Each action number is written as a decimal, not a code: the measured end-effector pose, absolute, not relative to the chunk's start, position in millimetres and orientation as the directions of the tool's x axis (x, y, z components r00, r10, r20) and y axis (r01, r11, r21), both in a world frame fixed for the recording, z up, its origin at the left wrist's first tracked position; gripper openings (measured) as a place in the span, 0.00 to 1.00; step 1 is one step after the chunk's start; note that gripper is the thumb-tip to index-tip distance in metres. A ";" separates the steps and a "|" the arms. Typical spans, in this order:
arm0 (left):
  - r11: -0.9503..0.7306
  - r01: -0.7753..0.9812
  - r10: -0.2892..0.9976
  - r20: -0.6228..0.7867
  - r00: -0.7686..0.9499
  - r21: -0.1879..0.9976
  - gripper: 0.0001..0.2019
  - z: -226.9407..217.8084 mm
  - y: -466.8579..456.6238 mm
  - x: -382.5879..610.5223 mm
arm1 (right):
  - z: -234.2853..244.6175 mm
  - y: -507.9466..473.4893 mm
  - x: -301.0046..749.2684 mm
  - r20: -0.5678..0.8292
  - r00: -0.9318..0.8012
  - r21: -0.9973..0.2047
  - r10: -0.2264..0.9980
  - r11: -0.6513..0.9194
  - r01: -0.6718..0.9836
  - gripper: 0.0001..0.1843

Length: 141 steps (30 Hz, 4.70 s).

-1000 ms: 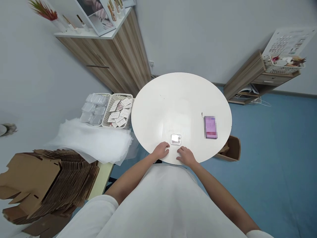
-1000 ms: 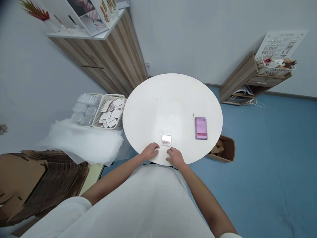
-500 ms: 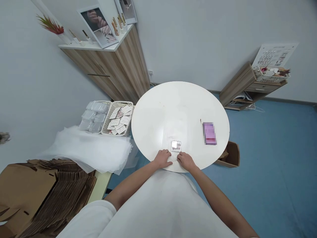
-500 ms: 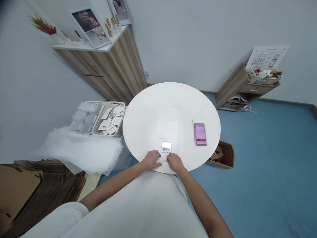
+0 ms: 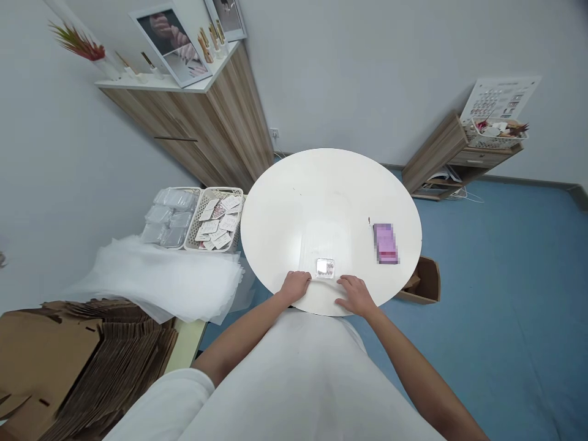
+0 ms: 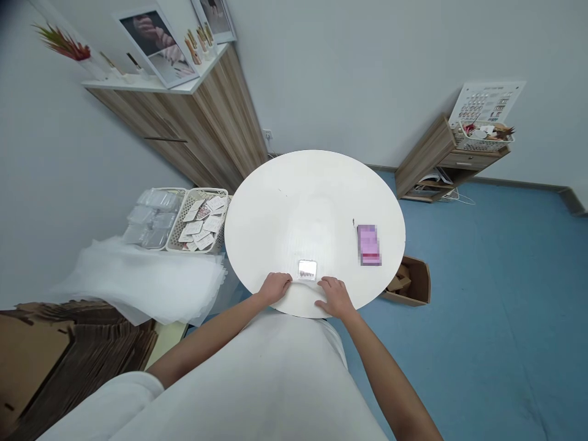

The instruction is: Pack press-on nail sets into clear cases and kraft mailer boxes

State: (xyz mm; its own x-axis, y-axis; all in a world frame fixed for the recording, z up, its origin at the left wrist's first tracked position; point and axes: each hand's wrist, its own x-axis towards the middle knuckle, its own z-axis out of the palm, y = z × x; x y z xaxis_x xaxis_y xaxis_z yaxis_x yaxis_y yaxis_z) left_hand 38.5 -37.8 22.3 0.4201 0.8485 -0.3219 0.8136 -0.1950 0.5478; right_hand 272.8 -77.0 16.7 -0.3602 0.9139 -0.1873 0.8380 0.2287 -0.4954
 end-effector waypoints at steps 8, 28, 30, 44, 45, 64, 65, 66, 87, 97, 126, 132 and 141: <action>0.033 0.718 0.883 -0.357 0.305 0.695 0.09 15.7 -26.7 24.1 | 5.4 -60.7 280.6 -0.305 -0.069 -0.573 0.950 -0.125 0.810 0.15; -0.152 0.835 0.945 -0.171 0.280 0.529 0.15 -0.8 -4.4 43.4 | -1.3 -39.2 249.9 -0.101 -0.047 -0.244 0.994 0.021 0.970 0.13; -0.272 0.785 0.907 -0.125 0.403 0.557 0.14 -1.2 -3.7 45.0 | 1.5 -39.3 250.1 -0.102 -0.211 -0.306 0.972 0.171 0.936 0.16; -0.528 0.617 0.715 -0.087 0.694 0.584 0.18 9.4 -0.2 44.1 | 4.1 -39.0 254.1 -0.145 -0.476 -0.333 0.868 0.410 0.849 0.16; -0.543 0.624 0.705 -0.098 0.702 0.562 0.19 7.6 1.5 45.2 | 2.1 -36.7 254.0 -0.148 -0.477 -0.329 0.866 0.412 0.850 0.17; -0.599 0.620 0.604 -0.223 0.765 0.506 0.21 16.8 -23.2 34.8 | 26.0 -66.5 241.4 -0.217 -0.545 -0.457 0.810 0.410 0.789 0.14; -0.591 0.622 0.602 -0.232 0.764 0.514 0.21 17.8 -25.9 34.1 | 28.6 -68.4 240.9 -0.224 -0.553 -0.473 0.802 0.407 0.782 0.14; -0.581 0.624 0.601 -0.242 0.762 0.523 0.21 18.7 -28.1 33.7 | 30.8 -69.6 240.5 -0.229 -0.558 -0.485 0.798 0.403 0.776 0.13; -0.249 0.648 0.746 -0.283 0.602 0.720 0.13 29.1 -2.2 35.3 | 36.8 -33.3 248.9 -0.269 -0.429 -0.464 0.862 0.274 0.842 0.18; -0.027 0.658 0.752 -0.419 0.509 0.752 0.12 9.8 3.7 37.0 | 20.0 -33.7 248.0 -0.354 -0.246 -0.530 0.903 0.023 0.848 0.16; -0.199 0.873 0.933 -0.187 0.308 0.445 0.16 24.0 -5.1 19.6 | -4.9 -53.9 273.2 0.035 0.090 -0.475 0.995 -0.063 0.878 0.20; -0.584 0.671 0.722 -0.086 0.686 0.457 0.12 30.3 -16.3 32.9 | 8.2 -59.2 250.5 0.000 -0.421 -0.435 0.907 0.380 0.816 0.14; -0.573 0.706 0.686 -0.227 0.691 0.416 0.20 11.8 -16.6 41.1 | 0.4 -48.6 245.7 -0.133 -0.526 -0.420 0.840 0.433 0.798 0.17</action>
State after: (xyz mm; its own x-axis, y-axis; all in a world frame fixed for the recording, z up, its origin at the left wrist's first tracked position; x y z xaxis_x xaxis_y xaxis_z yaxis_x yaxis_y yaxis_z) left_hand 41.1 -16.6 11.8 0.6908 0.6865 -0.2269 0.7061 -0.5733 0.4156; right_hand 245.7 -48.6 0.4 -0.5257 0.8401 -0.1333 0.7979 0.4327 -0.4197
